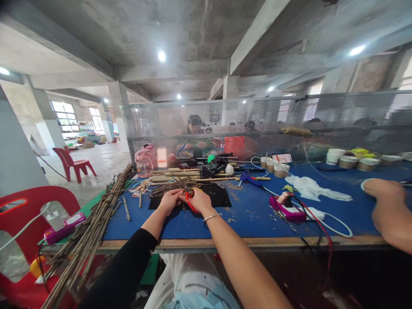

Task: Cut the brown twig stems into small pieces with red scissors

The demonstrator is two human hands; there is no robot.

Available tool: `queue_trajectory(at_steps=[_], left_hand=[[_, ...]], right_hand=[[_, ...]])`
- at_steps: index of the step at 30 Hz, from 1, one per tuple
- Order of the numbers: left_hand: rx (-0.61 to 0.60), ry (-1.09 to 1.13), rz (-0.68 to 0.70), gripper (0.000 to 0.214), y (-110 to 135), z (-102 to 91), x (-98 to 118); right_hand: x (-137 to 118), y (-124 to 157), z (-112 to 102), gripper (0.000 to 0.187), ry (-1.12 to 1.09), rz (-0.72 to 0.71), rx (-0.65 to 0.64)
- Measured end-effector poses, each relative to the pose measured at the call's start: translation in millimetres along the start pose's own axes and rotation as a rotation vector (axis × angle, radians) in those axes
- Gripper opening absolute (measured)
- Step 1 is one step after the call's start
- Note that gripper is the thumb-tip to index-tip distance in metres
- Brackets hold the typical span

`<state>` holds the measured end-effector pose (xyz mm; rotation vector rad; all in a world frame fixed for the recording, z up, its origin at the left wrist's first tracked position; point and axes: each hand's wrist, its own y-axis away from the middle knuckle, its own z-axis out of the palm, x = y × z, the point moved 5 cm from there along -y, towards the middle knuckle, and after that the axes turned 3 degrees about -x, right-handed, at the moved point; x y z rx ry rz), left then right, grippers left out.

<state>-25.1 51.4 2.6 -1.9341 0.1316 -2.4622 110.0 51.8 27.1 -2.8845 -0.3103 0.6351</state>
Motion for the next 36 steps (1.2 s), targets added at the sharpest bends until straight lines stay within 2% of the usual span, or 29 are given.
queue_trajectory(at_steps=[9, 16, 27, 36], left_hand=[[-0.019, -0.013, 0.012, 0.034, -1.0, 0.1, -0.8], [0.004, -0.030, 0.011, 0.036, -2.1, -2.1, -3.6], [0.060, -0.008, -0.008, 0.028, -0.8, -4.1, -5.5], [0.031, -0.041, 0.026, 0.032, -0.9, -3.5, -4.3]], right_hand=[[-2.1, 0.9, -1.7, 0.051, 0.009, -0.037, 0.007], [-0.8, 2.4, -5.7, 0.052, 0.029, 0.013, 0.036], [0.4, 0.8, -1.9, 0.052, 0.031, 0.017, -0.002], [-2.9, 1.3, 0.8, 0.050, 0.007, -0.020, 0.012]])
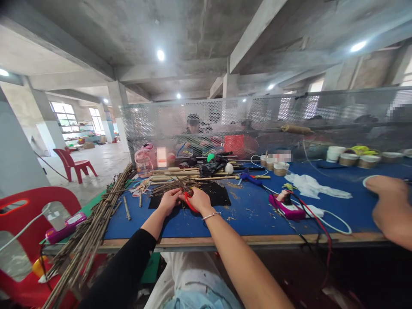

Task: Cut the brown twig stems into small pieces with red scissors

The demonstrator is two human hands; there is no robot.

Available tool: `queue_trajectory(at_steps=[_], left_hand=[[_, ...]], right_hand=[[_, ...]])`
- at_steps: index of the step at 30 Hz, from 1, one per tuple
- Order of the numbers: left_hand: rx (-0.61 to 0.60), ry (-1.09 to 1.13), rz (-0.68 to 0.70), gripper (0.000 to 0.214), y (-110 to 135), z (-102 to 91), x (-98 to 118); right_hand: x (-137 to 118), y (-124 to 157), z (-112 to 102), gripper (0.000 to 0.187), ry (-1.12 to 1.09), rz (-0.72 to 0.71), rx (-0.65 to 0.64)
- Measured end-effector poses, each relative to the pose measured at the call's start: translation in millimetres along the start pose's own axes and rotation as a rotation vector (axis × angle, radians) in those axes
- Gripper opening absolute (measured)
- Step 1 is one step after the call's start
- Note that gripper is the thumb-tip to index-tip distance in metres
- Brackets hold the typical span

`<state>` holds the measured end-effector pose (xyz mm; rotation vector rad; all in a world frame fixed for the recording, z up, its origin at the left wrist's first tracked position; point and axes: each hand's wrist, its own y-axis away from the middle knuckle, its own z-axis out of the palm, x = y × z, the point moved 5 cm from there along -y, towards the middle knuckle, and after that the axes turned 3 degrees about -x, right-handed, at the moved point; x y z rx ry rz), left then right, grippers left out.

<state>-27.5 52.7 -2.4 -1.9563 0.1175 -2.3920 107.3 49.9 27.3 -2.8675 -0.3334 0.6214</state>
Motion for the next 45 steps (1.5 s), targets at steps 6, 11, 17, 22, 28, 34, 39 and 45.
queue_trajectory(at_steps=[6, 11, 17, 22, 28, 34, 39, 45], left_hand=[[-0.071, -0.021, -0.016, 0.034, 3.2, 4.5, 0.9], [-0.003, -0.052, -0.027, 0.024, 3.6, 2.3, -0.6], [0.054, -0.092, 0.004, 0.022, 2.7, -0.1, 0.6], [0.046, -0.077, 0.002, 0.027, 2.0, -0.1, -0.1], [0.027, -0.062, 0.004, 0.032, 0.4, -0.2, -2.8], [0.012, -0.038, 0.017, 0.030, -1.2, 0.0, -4.3], [0.046, -0.044, -0.008, 0.029, -0.3, -1.1, -2.8], [-0.006, -0.031, 0.038, 0.031, -1.0, -0.2, -1.0]], right_hand=[[1.6, 0.9, -2.5, 0.049, -0.013, 0.026, 0.043], [1.0, 2.3, -7.0, 0.049, -0.022, 0.064, 0.001], [0.6, 1.8, -6.7, 0.052, -0.001, 0.069, -0.018], [-0.4, -0.2, -0.7, 0.052, -0.030, -0.020, 0.026], [-1.4, 0.8, -1.0, 0.051, -0.025, -0.033, 0.047], [-1.2, 2.5, -2.0, 0.053, -0.011, 0.001, 0.026], [0.3, 0.9, -2.1, 0.056, 0.033, 0.026, 0.006], [-2.6, 2.3, -1.9, 0.055, 0.020, -0.011, 0.013]])
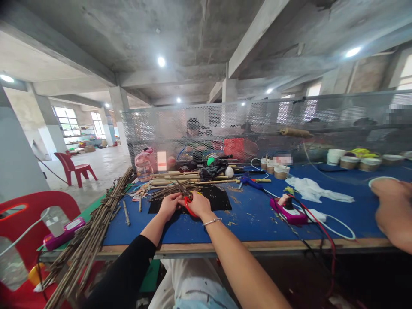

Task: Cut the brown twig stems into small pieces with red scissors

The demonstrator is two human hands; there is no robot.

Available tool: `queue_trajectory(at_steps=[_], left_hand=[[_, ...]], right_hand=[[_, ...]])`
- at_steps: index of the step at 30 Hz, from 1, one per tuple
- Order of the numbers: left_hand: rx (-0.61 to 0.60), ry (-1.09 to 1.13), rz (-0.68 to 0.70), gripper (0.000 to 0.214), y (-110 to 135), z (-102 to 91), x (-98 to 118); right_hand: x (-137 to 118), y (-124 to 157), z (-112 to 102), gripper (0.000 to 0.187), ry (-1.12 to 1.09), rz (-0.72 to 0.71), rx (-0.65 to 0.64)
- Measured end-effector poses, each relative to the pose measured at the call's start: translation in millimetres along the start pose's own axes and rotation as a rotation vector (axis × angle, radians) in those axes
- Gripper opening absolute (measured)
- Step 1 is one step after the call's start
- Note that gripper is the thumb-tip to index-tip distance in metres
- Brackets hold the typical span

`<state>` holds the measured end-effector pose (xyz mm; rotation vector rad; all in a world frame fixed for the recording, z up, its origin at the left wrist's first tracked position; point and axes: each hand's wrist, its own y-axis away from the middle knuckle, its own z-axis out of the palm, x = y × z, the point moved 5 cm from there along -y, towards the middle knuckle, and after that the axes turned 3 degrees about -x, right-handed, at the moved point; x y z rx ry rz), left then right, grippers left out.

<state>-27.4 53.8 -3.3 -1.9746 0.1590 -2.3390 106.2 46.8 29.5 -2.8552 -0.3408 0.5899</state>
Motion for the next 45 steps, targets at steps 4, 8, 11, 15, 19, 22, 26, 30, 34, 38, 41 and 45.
queue_trajectory(at_steps=[4, 8, 11, 15, 19, 22, 26, 30, 34, 38, 41, 45], left_hand=[[-0.026, 0.018, 0.006, 0.034, -1.1, 1.5, -1.8], [-0.018, 0.017, -0.006, 0.036, -0.6, 1.7, -2.6], [-0.007, 0.013, -0.010, 0.037, -0.2, 1.1, -2.6], [0.021, 0.002, -0.011, 0.034, 0.2, 0.0, -1.2], [0.047, 0.003, -0.022, 0.033, 0.8, -0.7, 0.8], [0.063, 0.009, -0.039, 0.032, 1.4, -1.4, 1.3], [0.034, 0.017, -0.013, 0.028, 1.3, 0.0, 2.4], [-0.013, 0.042, 0.004, 0.026, 0.2, 2.0, 1.3], [0.000, 0.013, -0.004, 0.028, -1.3, 0.5, -1.2], [-0.005, -0.025, -0.024, 0.030, -1.9, 0.4, -3.6], [0.014, -0.032, -0.046, 0.031, -0.8, 0.4, -3.8], [0.048, 0.004, -0.045, 0.029, 1.8, 1.0, 0.0]], right_hand=[[-0.5, -0.1, 1.2, 0.055, 0.009, -0.024, 0.028], [-0.5, -0.8, 1.6, 0.054, 0.027, -0.036, 0.042], [-0.7, -0.5, 1.8, 0.054, 0.013, -0.023, 0.011], [0.5, 0.3, 0.0, 0.053, 0.010, 0.022, -0.021], [1.6, 0.0, -1.3, 0.054, 0.019, 0.035, -0.019], [1.2, -0.2, -0.8, 0.055, 0.027, 0.024, -0.018], [-1.1, 0.5, -0.4, 0.055, 0.011, -0.002, -0.020], [-3.1, 1.3, -0.8, 0.054, 0.021, -0.028, -0.005], [-1.6, 1.7, 0.8, 0.053, 0.001, -0.019, 0.001], [-0.4, 1.7, 1.2, 0.053, -0.019, -0.009, 0.023], [-0.6, 1.5, -0.6, 0.054, -0.014, 0.001, 0.030], [-0.2, 0.9, -2.2, 0.054, 0.023, 0.032, -0.017]])
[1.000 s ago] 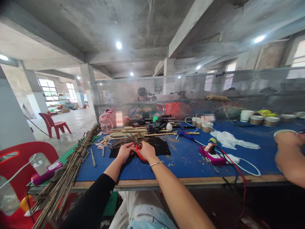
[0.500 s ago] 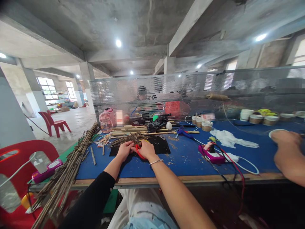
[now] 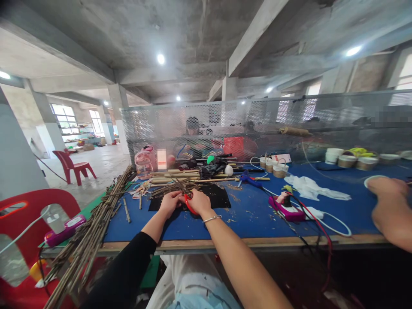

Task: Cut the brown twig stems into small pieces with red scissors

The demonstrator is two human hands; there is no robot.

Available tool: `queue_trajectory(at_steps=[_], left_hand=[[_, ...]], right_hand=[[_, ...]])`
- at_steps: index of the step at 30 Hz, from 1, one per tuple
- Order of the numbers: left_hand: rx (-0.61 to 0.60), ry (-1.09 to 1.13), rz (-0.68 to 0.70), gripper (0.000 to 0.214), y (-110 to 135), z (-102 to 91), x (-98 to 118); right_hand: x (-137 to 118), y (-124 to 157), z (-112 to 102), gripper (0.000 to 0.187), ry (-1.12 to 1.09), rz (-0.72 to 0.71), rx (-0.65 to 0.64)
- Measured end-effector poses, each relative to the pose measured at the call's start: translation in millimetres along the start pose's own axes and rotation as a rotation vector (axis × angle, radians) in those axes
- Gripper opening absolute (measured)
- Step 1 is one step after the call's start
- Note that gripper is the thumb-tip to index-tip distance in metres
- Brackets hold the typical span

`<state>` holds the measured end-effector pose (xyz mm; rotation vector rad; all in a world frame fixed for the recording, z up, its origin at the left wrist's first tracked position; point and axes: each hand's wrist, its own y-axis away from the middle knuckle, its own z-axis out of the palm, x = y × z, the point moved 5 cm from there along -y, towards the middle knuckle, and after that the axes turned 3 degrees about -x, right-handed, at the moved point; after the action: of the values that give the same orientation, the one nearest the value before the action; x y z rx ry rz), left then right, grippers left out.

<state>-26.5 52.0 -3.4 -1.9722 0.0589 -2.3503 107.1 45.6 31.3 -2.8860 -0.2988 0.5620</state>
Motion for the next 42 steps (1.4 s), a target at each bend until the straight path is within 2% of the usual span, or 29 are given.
queue_trajectory(at_steps=[7, 11, 16, 22, 32, 42], left_hand=[[0.014, 0.002, 0.004, 0.026, 1.5, -0.8, 3.5], [-0.019, 0.018, 0.010, 0.025, 0.6, 0.4, 2.5], [-0.032, 0.025, 0.010, 0.024, 1.2, 1.5, 1.9], [-0.046, 0.014, 0.033, 0.024, 1.2, 1.4, 2.5], [0.036, 0.011, 0.000, 0.031, -2.0, -3.4, 0.7], [0.094, 0.014, -0.005, 0.026, 1.0, -5.1, 3.3]], right_hand=[[2.4, -2.6, 4.1, 0.055, -0.011, -0.025, 0.014], [1.7, -4.1, 7.6, 0.056, -0.020, -0.078, 0.046], [1.1, -4.2, 7.4, 0.058, 0.020, -0.079, 0.073], [-0.4, -1.5, 6.6, 0.055, -0.011, -0.056, 0.010], [-1.6, 0.1, -0.2, 0.058, 0.035, -0.008, -0.018], [-2.2, -0.8, 5.3, 0.059, 0.036, -0.090, 0.052]])
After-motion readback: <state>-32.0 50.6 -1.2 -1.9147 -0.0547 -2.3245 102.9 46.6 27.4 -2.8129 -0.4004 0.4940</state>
